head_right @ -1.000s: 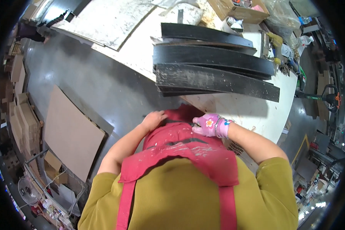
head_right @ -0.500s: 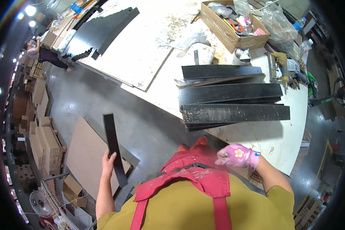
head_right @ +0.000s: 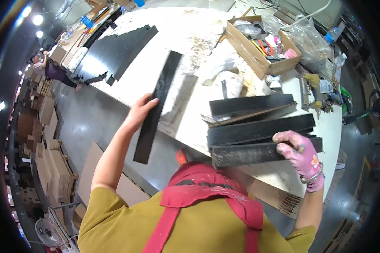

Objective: The person scrapes the edges and surfaces of several long, dark wooden pieces one by one using a small blade. The person holds each piece in their hand, applies the blade to the sides and ends, and then places the finished piece into a stack on the work surface.

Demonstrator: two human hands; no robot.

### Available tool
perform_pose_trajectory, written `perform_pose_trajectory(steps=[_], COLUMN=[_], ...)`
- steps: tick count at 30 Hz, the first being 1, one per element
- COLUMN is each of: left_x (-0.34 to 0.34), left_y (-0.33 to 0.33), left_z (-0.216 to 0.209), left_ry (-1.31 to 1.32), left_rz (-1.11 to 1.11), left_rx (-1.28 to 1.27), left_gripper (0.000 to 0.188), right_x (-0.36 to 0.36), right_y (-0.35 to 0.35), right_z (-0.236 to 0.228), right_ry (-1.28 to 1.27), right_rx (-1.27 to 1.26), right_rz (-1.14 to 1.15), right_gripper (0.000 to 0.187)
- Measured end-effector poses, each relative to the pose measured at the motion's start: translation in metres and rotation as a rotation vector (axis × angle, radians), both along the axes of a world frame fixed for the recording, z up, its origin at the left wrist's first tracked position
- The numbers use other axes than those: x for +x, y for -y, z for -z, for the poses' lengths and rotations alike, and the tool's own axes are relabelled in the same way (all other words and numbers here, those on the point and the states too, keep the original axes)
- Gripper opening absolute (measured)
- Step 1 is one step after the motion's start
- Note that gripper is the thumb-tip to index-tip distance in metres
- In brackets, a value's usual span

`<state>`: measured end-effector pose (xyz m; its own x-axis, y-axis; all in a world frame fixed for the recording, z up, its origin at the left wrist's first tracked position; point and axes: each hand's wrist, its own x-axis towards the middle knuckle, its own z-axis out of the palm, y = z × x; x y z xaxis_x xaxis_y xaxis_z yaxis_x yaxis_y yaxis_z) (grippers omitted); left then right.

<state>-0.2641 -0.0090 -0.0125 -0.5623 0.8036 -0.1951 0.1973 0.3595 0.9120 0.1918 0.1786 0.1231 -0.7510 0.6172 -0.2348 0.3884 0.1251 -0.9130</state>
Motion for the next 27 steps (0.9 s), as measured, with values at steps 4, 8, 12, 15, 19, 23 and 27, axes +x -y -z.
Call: perform_pose_trajectory(steps=[4, 8, 12, 15, 19, 23, 27], left_x=[-0.046, -0.103, -0.104, -0.111, -0.107, -0.087, -0.016], left_y=[-0.077, -0.100, -0.150, -0.168, -0.179, -0.168, -0.160], left_z=[0.021, 0.042, 0.032, 0.057, 0.063, 0.049, 0.016], left_ry=[0.019, 0.091, 0.294, 0.063, -0.572, -0.866, -0.587], left_rz=[0.195, 0.225, 0.427, 0.441, 0.508, 0.522, 0.813], left_rx=[-0.018, -0.002, -0.035, 0.000, 0.017, 0.332, 0.330], left_gripper=[0.062, 0.055, 0.051, 0.049, 0.038, 0.030, 0.029], right_x=[-0.047, -0.138, -0.184, -0.233, -0.240, -0.220, -0.209], right_y=[-0.014, -0.039, -0.077, -0.078, -0.084, -0.099, -0.114], right_z=[0.011, 0.022, 0.074, 0.072, 0.091, 0.109, 0.129], right_ry=[0.001, 0.237, 0.787, 1.088, 1.138, 0.999, 0.820], right_rx=[0.230, 0.601, 0.751, 0.596, 0.579, 0.546, 0.484], right_rz=[0.119, 0.009, -0.030, -0.086, -0.097, 0.024, 0.106], right_gripper=[0.025, 0.029, 0.038, 0.056, 0.067, 0.056, 0.044])
